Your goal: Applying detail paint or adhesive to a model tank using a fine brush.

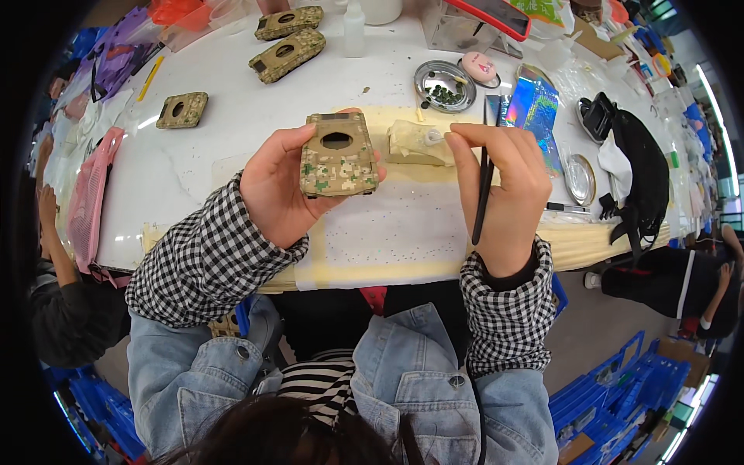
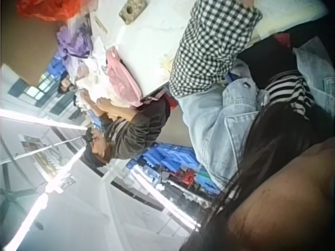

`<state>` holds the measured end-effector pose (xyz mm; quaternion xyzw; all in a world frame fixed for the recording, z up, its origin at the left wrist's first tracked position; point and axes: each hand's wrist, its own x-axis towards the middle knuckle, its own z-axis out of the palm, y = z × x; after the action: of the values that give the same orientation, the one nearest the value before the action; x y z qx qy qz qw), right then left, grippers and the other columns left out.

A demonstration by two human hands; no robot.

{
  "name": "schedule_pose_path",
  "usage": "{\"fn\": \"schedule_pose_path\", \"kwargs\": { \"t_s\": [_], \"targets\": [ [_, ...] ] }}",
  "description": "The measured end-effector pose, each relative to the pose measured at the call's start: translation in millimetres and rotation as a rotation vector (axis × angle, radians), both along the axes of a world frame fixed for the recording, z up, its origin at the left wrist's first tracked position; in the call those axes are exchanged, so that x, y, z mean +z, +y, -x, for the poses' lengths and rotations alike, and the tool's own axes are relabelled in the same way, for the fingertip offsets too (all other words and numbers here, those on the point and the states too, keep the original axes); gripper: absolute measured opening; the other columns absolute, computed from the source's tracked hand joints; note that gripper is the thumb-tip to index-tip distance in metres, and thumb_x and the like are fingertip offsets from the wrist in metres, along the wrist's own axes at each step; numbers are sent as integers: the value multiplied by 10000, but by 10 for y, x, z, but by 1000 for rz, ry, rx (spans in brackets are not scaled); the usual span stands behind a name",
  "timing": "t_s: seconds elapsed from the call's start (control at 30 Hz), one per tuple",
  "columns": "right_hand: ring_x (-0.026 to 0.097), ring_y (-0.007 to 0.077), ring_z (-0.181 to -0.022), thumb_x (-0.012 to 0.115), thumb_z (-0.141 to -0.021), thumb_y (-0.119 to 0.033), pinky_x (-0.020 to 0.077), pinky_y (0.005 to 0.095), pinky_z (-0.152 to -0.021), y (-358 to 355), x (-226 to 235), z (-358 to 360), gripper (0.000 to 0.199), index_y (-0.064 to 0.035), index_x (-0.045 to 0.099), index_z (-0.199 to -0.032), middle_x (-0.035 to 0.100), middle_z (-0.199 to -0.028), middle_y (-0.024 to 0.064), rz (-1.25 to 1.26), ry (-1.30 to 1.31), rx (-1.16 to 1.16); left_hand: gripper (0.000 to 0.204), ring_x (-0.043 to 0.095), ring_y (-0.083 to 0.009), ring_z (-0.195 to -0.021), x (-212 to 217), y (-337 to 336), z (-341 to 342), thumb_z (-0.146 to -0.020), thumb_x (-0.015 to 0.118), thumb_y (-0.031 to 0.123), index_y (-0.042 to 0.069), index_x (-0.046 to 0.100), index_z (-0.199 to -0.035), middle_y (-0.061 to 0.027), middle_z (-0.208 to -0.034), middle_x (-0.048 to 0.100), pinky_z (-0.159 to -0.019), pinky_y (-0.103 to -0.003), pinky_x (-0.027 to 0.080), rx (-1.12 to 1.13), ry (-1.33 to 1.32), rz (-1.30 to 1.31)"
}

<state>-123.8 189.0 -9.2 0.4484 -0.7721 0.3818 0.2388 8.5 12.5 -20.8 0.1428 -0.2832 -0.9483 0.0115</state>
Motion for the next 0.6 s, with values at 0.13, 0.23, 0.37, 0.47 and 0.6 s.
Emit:
{"fn": "schedule_pose_path", "kwargs": {
  "t_s": [0.13, 0.23, 0.37, 0.47, 0.6],
  "targets": [
    [537, 159, -691, 654, -781, 22, 412, 249, -648, 42, 98, -129, 107, 5, 632, -884, 609, -759, 83, 210, -128, 60, 489, 499, -389, -1148, 6, 2, -6, -923, 354, 269, 3, 350, -1332, -243, -1263, 470, -983, -401, 437, 2, -14, 7],
    [516, 103, -737, 568, -861, 17, 400, 219, -687, 42, 182, -301, 87, 33, 584, -945, 616, -859, 87, 298, -299, 203, 484, 511, -382, -1135, 10, 17, 4, -923, 352, 270, 4, 360, -1327, -231, -1251, 487, -974, -399, 442, 6, -22, 3],
    [551, 95, -780, 530, -899, -14, 420, 198, -720, -117, 156, -368, 97, 34, 537, -982, 622, -888, 103, 335, -548, 462, 483, 527, -368, -1118, 23, 24, 6, -924, 349, 276, 4, 367, -1323, -215, -1236, 508, -978, -405, 434, -7, -22, 20],
    [598, 116, -823, 512, -907, -6, 451, 208, -738, -139, 154, -384, 85, 44, 527, -975, 616, -897, 112, 285, -634, 490, 487, 538, -356, -1107, 27, 20, 6, -926, 344, 285, 6, 366, -1324, -207, -1234, 514, -981, -410, 429, -17, -28, 40],
    [635, 144, -843, 499, -914, -7, 478, 218, -737, -187, 143, -403, 82, 53, 521, -966, 601, -880, 108, 307, -675, 507, 491, 546, -345, -1098, 47, 30, -1, -927, 339, 293, 9, 362, -1327, -203, -1239, 513, -978, -410, 431, -17, -31, 58]
  ]
}}
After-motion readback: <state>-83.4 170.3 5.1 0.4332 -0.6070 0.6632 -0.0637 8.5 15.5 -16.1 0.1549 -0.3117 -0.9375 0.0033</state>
